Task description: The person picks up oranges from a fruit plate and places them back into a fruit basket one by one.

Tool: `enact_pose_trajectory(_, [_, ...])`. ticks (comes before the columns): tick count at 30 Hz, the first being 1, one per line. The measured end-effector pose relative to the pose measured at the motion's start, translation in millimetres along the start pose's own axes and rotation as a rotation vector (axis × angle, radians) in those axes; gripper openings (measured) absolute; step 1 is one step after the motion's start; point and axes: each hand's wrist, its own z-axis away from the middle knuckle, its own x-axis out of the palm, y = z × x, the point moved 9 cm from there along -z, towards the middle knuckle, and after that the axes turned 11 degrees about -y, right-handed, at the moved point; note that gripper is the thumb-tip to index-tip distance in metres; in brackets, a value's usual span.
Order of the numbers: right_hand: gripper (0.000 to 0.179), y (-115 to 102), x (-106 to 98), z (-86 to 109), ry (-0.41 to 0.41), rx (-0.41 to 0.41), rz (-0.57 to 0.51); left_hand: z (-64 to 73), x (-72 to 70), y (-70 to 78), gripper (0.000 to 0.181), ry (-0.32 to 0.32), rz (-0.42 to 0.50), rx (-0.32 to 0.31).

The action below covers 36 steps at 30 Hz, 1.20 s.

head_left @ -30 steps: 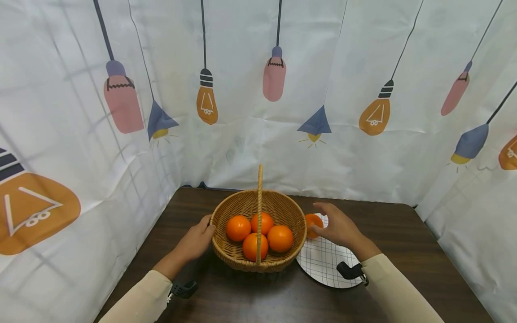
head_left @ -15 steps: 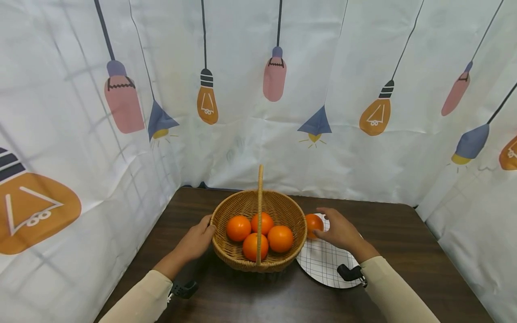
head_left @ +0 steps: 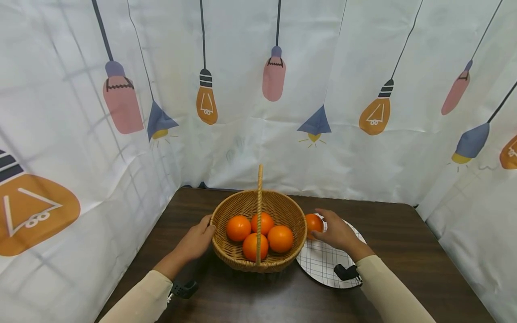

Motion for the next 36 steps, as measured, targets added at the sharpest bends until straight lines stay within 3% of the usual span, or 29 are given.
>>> enact_pose_trajectory(36, [0.077, 8, 11, -7.6, -0.002, -0.018, -0.037, 2.0, 1.1, 0.6, 0.051, 0.007, 0.003, 0.0])
